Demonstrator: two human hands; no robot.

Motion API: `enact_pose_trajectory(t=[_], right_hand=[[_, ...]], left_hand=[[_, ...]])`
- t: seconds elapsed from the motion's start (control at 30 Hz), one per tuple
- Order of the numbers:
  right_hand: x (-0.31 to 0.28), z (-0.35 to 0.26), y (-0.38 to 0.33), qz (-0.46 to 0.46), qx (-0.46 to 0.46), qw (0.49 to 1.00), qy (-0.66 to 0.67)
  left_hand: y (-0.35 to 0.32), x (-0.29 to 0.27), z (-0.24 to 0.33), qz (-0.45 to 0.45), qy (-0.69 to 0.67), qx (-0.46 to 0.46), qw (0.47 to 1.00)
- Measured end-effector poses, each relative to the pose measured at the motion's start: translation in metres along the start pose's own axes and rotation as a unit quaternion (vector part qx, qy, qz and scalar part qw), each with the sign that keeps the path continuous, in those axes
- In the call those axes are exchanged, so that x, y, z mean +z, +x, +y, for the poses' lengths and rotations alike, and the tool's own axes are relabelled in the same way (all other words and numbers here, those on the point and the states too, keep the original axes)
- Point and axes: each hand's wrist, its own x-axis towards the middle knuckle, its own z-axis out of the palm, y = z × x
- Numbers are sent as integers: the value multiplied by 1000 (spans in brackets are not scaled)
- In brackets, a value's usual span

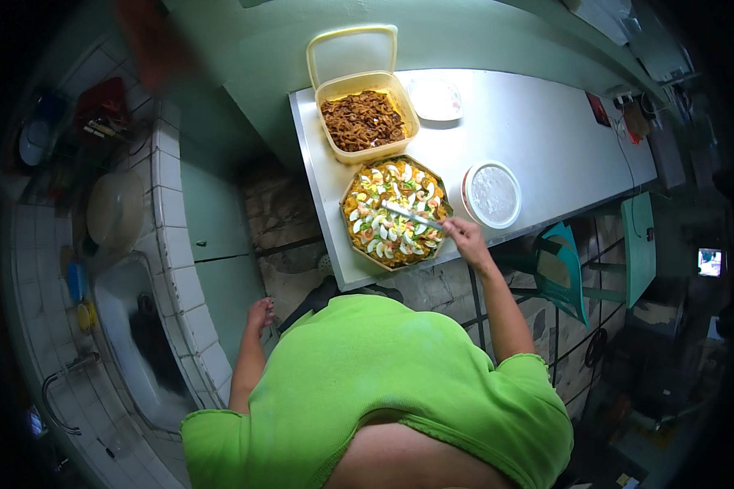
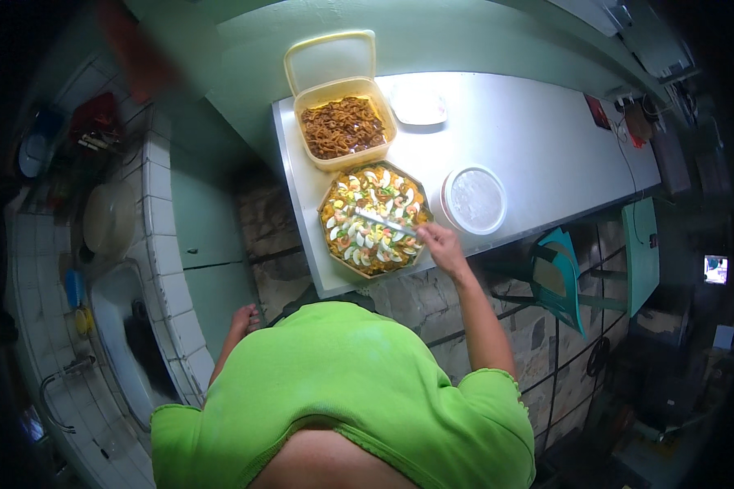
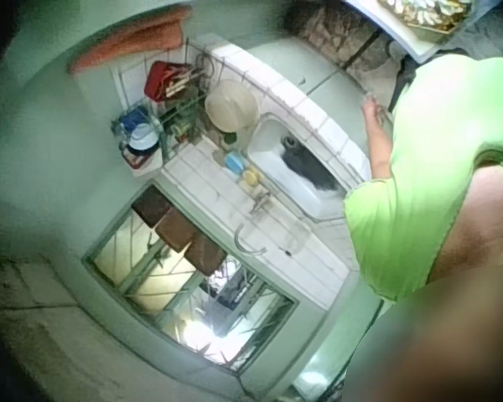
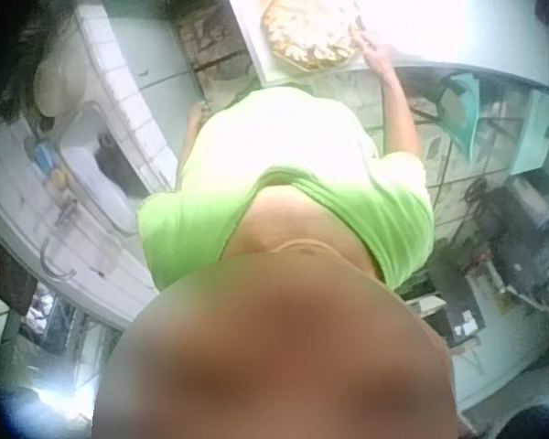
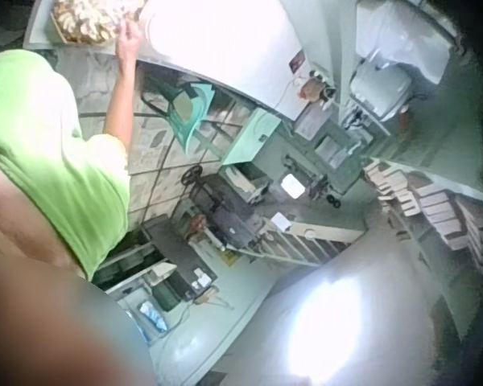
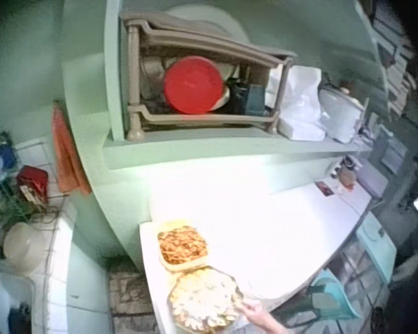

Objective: The person places a large salad bowl on a countertop, then uses a spoon to scoop shredded meat from a container and spread it over the salad. They repeat this process multiple times, adding more meat to the salad.

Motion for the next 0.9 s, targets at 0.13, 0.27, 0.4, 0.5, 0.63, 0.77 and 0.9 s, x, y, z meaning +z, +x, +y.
enact_pose_trajectory(t=[0.13,0.27,0.4,0.5,0.63,0.77,0.9], right_hand=[[8,22,-30,-3,20,1000,17],[2,24,-39,37,44,998,4],[-5,12,-39,44,38,996,-71],[-15,-3,-35,41,1,988,-150],[-40,-27,-16,64,4,989,-136],[-42,-52,47,132,-130,973,-141],[0,-70,124,174,-154,929,-289]], left_hand=[[2,8,10,-7,14,-10,1000],[4,13,12,-17,18,3,1000],[5,13,11,-14,15,1,1000],[2,10,8,-11,9,-3,1000],[-1,6,1,8,13,-11,1000],[4,2,-10,2,-4,-9,1000],[13,1,-21,1,-8,-25,1000]])
